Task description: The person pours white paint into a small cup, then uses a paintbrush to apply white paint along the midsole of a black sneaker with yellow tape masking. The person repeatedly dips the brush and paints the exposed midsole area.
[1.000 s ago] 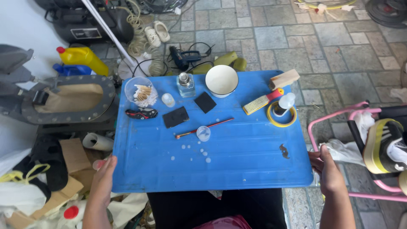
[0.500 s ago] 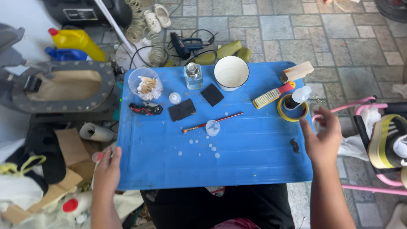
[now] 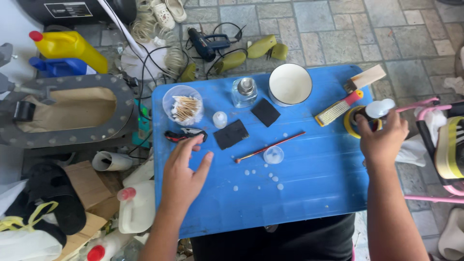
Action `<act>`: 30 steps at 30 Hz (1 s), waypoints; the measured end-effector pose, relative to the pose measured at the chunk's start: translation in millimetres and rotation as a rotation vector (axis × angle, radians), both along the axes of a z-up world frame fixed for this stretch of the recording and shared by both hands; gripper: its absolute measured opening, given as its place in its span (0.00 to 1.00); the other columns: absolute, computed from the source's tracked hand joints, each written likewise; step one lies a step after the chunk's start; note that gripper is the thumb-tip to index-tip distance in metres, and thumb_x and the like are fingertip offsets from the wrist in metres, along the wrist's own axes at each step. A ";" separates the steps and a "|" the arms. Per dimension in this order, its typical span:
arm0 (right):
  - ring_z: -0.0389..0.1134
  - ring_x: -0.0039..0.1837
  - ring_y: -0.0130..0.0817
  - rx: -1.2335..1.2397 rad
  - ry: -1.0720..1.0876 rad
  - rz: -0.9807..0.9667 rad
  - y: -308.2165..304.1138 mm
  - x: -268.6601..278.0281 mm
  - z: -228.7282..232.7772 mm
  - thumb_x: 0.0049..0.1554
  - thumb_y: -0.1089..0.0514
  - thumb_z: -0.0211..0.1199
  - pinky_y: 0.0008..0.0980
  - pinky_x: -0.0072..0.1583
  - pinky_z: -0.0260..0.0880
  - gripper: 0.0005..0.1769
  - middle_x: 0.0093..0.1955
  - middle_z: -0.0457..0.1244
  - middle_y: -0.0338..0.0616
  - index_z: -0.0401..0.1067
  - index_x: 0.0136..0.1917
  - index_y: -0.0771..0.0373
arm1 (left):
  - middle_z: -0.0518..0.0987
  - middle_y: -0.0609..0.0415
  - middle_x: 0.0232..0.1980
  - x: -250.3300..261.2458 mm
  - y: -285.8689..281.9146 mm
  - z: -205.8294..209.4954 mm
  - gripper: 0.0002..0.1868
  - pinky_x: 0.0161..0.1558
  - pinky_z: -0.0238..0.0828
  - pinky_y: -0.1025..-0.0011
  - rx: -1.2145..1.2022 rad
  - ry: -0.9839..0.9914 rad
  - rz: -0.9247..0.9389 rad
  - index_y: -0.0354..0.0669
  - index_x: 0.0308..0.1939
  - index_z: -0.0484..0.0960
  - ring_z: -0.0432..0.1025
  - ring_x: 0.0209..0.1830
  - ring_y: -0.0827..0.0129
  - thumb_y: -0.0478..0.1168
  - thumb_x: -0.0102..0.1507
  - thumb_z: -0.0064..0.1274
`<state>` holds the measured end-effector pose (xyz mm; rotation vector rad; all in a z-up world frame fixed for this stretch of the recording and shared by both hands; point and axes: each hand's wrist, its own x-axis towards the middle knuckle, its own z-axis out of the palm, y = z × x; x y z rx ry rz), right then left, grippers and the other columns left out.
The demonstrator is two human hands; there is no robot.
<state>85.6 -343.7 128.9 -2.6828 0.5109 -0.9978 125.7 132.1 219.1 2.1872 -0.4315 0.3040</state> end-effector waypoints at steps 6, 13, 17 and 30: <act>0.64 0.56 0.40 0.396 -0.297 0.113 38.4 -30.1 29.6 0.57 0.55 0.69 0.37 0.61 0.64 0.24 0.52 0.63 0.48 0.63 0.58 0.69 | 0.83 0.54 0.47 -17.9 -3.3 -4.7 0.19 0.38 0.73 0.71 -0.114 0.104 0.051 0.41 0.54 0.80 0.78 0.40 0.69 0.38 0.61 0.63; 0.67 0.58 0.33 0.593 -0.151 0.536 93.9 -71.6 13.4 0.55 0.61 0.69 0.32 0.64 0.66 0.27 0.55 0.66 0.47 0.66 0.65 0.72 | 0.82 0.55 0.45 -46.5 -82.3 21.3 0.14 0.42 0.76 0.71 -0.154 0.066 -0.305 0.42 0.52 0.82 0.79 0.41 0.69 0.38 0.63 0.63; 0.67 0.57 0.40 0.584 -0.127 0.668 94.8 -74.7 9.6 0.54 0.61 0.70 0.35 0.62 0.67 0.25 0.57 0.65 0.51 0.67 0.62 0.69 | 0.79 0.50 0.52 -27.7 -153.6 37.2 0.22 0.52 0.74 0.64 -0.081 -0.152 -0.624 0.39 0.58 0.79 0.75 0.51 0.60 0.41 0.62 0.64; 0.59 0.69 0.34 1.173 -0.272 0.859 72.2 -73.5 -21.2 0.64 0.56 0.65 0.31 0.72 0.59 0.34 0.69 0.56 0.45 0.57 0.77 0.66 | 0.75 0.50 0.41 32.7 -233.9 53.3 0.14 0.46 0.73 0.62 0.406 -0.247 -1.045 0.40 0.41 0.80 0.74 0.47 0.57 0.43 0.58 0.64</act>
